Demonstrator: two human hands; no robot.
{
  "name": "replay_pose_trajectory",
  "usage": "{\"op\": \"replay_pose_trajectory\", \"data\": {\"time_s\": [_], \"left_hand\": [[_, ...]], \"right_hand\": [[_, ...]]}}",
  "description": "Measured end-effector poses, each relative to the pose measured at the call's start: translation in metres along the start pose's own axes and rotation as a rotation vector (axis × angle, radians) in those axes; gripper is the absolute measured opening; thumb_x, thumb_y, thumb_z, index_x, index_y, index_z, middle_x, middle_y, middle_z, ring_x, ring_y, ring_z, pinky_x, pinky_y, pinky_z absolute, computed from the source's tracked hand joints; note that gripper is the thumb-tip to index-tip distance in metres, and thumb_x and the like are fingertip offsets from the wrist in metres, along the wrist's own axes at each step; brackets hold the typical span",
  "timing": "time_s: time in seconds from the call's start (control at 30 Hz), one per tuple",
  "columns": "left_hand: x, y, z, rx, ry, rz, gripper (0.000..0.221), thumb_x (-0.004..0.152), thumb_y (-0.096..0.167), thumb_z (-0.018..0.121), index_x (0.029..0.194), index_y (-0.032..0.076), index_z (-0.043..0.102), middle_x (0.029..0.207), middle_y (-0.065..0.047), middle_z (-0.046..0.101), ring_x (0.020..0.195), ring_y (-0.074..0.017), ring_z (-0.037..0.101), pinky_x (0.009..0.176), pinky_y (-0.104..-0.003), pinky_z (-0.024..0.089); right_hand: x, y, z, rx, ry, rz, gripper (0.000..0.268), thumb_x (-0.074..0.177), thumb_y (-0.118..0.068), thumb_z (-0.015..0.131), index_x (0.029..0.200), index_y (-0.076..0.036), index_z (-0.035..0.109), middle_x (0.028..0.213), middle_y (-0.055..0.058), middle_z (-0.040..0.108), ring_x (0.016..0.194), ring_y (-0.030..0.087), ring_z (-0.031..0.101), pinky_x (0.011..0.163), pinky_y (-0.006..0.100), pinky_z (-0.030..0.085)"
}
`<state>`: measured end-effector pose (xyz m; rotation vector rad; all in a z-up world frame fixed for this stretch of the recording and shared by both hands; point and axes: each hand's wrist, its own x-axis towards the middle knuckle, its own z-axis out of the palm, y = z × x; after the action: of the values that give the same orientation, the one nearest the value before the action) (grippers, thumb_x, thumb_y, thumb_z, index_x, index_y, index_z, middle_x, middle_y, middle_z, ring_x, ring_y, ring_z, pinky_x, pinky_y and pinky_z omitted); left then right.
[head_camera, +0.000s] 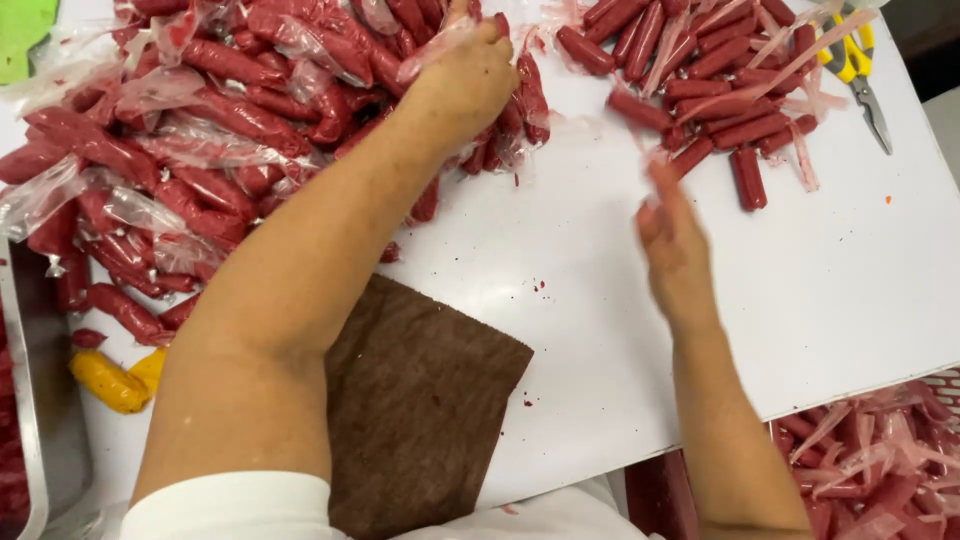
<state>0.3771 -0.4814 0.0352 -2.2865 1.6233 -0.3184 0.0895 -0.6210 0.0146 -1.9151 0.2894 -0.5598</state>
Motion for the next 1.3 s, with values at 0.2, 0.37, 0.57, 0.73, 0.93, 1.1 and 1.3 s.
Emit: {"op": "replay_pose_trajectory", "data": {"time_s": [0.2,0.37,0.57,0.73,0.93,1.1,1.3], "left_hand": [[-0.073,0.008,-0.087,-0.537,0.121,-0.076,0.029,0.101,0.043,0.063,0.103,0.015,0.070,0.097,-0.004,0.071,0.100,-0.0339,0.063,0.108,-0.057,0.025],[-0.217,0.100,-0.089,-2.190,-0.600,-0.271,0.014,0.100,0.022,0.060,0.099,0.008,0.059,0.064,-0.009,0.056,0.041,-0.0210,0.057,0.032,-0.032,0.044],[-0.352,0.121,-0.096,-1.752,-0.236,-0.401,0.027,0.093,0.035,0.073,0.081,0.018,0.055,0.072,0.007,0.047,0.065,-0.0077,0.044,0.060,-0.026,0.034],[-0.407,0.120,-0.112,-1.595,-0.291,-0.508,0.025,0.096,0.035,0.066,0.084,0.014,0.062,0.072,0.003,0.059,0.066,-0.0120,0.054,0.063,-0.030,0.042],[-0.434,0.124,-0.095,-1.585,-0.134,-0.453,0.037,0.098,0.038,0.064,0.074,0.011,0.055,0.066,0.001,0.056,0.063,-0.0144,0.051,0.061,-0.033,0.042],[-0.451,0.127,-0.080,-1.565,-0.061,-0.453,0.040,0.098,0.039,0.063,0.072,0.011,0.050,0.064,0.000,0.055,0.059,-0.0167,0.047,0.057,-0.037,0.040],[-0.467,0.131,-0.063,-1.602,-0.093,-0.459,0.042,0.098,0.034,0.064,0.069,0.012,0.042,0.064,0.001,0.052,0.059,-0.0163,0.043,0.056,-0.037,0.038]], "right_hand": [[-0.069,-0.050,0.038,-0.131,-0.447,0.065,0.041,0.089,-0.022,0.071,0.129,-0.013,0.066,0.139,0.009,0.064,0.131,0.023,0.059,0.112,0.037,0.045],[-0.071,-0.082,0.104,1.083,-0.186,0.246,0.072,0.098,-0.045,0.064,0.154,-0.009,0.038,0.145,0.013,0.056,0.140,0.036,0.052,0.121,0.047,0.043],[-0.096,-0.121,0.131,1.000,-0.133,0.174,0.071,0.090,-0.028,0.079,0.146,-0.001,0.045,0.082,-0.002,0.052,0.065,0.010,0.046,0.076,0.029,0.050],[-0.122,-0.204,0.148,-0.307,-0.684,-0.577,0.064,0.089,-0.025,0.069,0.143,-0.004,0.041,0.137,0.020,0.053,0.126,0.031,0.054,0.117,0.054,0.033],[-0.147,-0.205,0.175,-0.744,-0.941,-0.885,0.047,0.091,0.003,0.052,0.137,0.004,0.045,0.097,0.009,0.054,0.088,0.027,0.056,0.106,0.055,0.036],[-0.154,-0.208,0.194,-0.861,-0.891,-0.989,0.024,0.085,0.012,0.047,0.101,-0.003,0.055,0.086,0.006,0.047,0.077,0.025,0.051,0.109,0.053,0.040],[-0.150,-0.197,0.220,-0.842,-1.019,-1.079,0.023,0.080,0.010,0.044,0.085,-0.010,0.054,0.075,0.005,0.043,0.071,0.026,0.047,0.105,0.052,0.040]]}}
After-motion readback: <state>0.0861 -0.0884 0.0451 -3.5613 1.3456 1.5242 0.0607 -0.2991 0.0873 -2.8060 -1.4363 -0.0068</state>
